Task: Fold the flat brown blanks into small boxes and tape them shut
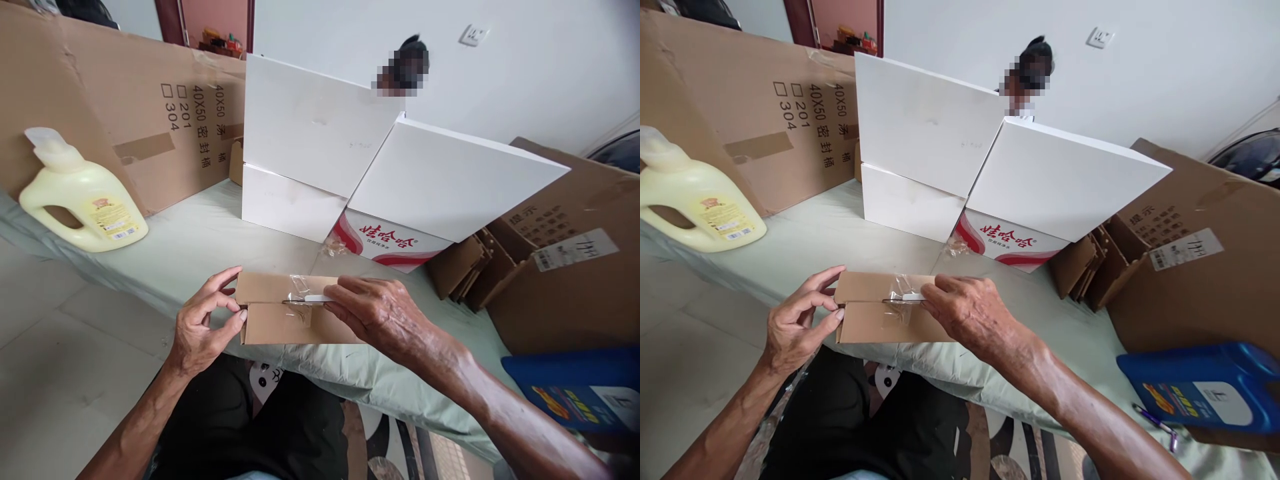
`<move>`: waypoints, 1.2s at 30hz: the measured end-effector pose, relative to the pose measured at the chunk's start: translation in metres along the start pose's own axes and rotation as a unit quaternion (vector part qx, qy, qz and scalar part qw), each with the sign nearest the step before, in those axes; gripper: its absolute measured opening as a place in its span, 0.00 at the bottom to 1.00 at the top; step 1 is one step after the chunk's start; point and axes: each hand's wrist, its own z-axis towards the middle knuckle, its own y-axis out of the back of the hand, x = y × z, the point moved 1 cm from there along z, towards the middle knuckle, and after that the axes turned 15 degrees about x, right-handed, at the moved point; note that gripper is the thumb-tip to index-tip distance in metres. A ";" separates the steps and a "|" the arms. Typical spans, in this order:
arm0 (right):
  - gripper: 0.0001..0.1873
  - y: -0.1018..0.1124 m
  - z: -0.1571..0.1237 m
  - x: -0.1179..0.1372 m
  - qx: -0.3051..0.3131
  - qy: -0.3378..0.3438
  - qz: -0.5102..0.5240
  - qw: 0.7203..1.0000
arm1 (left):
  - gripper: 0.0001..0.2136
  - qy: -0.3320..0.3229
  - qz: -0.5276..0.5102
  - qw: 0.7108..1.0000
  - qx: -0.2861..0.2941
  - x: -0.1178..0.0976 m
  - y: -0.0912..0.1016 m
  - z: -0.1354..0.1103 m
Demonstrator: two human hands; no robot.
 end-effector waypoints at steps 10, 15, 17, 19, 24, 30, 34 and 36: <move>0.18 0.007 0.002 0.000 0.001 0.006 -0.031 0.999 | 0.03 0.045 0.000 0.999 0.011 0.001 -0.002 0.003; 0.19 0.001 0.000 -0.005 0.005 0.012 -0.001 1.000 | 0.02 0.047 0.030 0.998 0.022 0.004 0.002 0.004; 0.19 -0.001 -0.009 -0.013 0.008 0.005 0.015 1.000 | 0.02 0.042 0.036 0.998 0.026 0.006 0.002 0.005; 0.19 -0.001 -0.023 -0.023 0.007 -0.008 0.022 1.000 | 0.03 0.036 0.036 0.998 0.028 0.008 0.000 0.006; 0.19 -0.006 -0.052 -0.037 0.006 -0.051 0.023 0.998 | 0.05 0.031 0.026 0.998 0.047 0.008 -0.005 0.010; 0.17 -0.011 -0.050 -0.036 0.009 -0.068 -0.002 0.998 | 0.19 0.010 0.021 0.975 0.221 0.004 0.013 0.034; 0.16 -0.011 -0.049 -0.032 0.012 -0.064 0.005 0.998 | 0.26 0.007 0.055 0.947 0.317 0.009 0.018 0.046; 0.17 -0.008 -0.055 -0.034 0.012 -0.066 0.011 0.998 | 0.24 0.014 0.067 0.952 0.299 0.010 0.017 0.046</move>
